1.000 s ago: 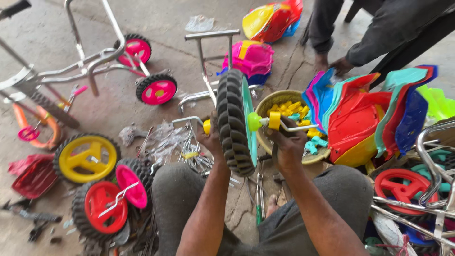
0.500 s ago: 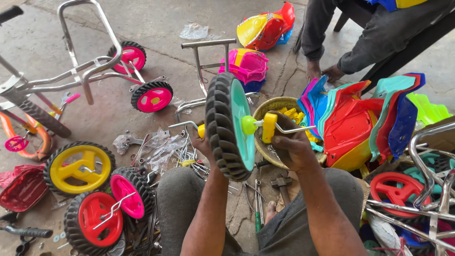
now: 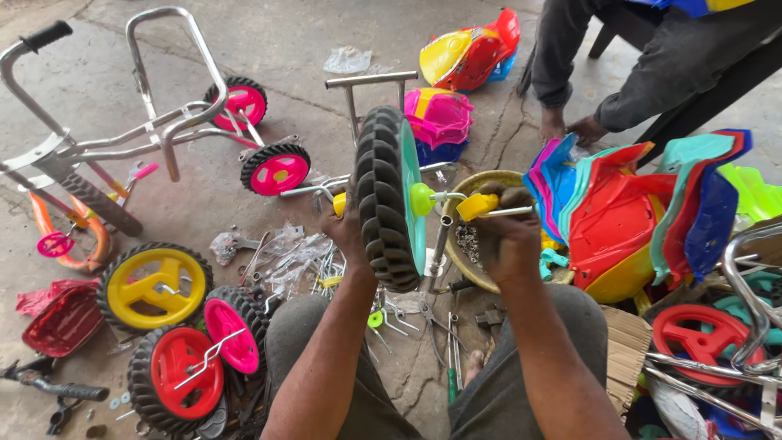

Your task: The person assembles a tricycle wheel by inserting a metal axle through a teal wheel and black tire, then securing it with yellow plastic caps and a metal nut. The person uses their hands to align and tighten the components.

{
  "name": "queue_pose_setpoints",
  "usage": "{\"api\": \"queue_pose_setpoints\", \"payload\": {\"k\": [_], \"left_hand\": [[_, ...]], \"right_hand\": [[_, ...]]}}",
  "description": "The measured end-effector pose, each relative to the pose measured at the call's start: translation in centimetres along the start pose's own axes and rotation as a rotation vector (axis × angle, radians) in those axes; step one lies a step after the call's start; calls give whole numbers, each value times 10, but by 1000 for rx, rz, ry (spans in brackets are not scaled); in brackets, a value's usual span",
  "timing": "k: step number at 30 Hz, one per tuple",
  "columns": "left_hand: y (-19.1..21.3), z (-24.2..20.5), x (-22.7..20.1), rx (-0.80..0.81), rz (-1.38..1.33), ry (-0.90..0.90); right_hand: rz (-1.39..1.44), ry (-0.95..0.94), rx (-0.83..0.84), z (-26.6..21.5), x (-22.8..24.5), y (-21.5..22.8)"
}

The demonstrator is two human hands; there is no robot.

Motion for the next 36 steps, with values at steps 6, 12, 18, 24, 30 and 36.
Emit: {"api": "queue_pose_setpoints", "payload": {"k": [6, 12, 18, 24, 30, 36], "left_hand": [[32, -3, 24, -5, 24, -34], [42, -2, 42, 23, 2, 25], [54, -1, 56, -117, -219, 198], [33, -7, 18, -264, -31, 92], [6, -12, -17, -108, 75, -150], [20, -8, -7, -124, 33, -114]], "right_hand": [[152, -184, 28, 5, -8, 3], [86, -327, -5, -1, -17, -17], [-308, -295, 102, -22, -33, -38], [-195, -315, 50, -20, -22, -50], [91, -440, 154, -15, 0, -57], [75, -316, 153, -24, -3, -52]]}}
Point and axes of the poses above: each hand's wrist, its own z-axis towards the middle knuckle, its own y-axis out of the back of the hand, x = y × z, the point moved 6 cm from there along z, towards the middle knuckle, and after that the axes turned 4 degrees about -z, right-handed, at the moved point
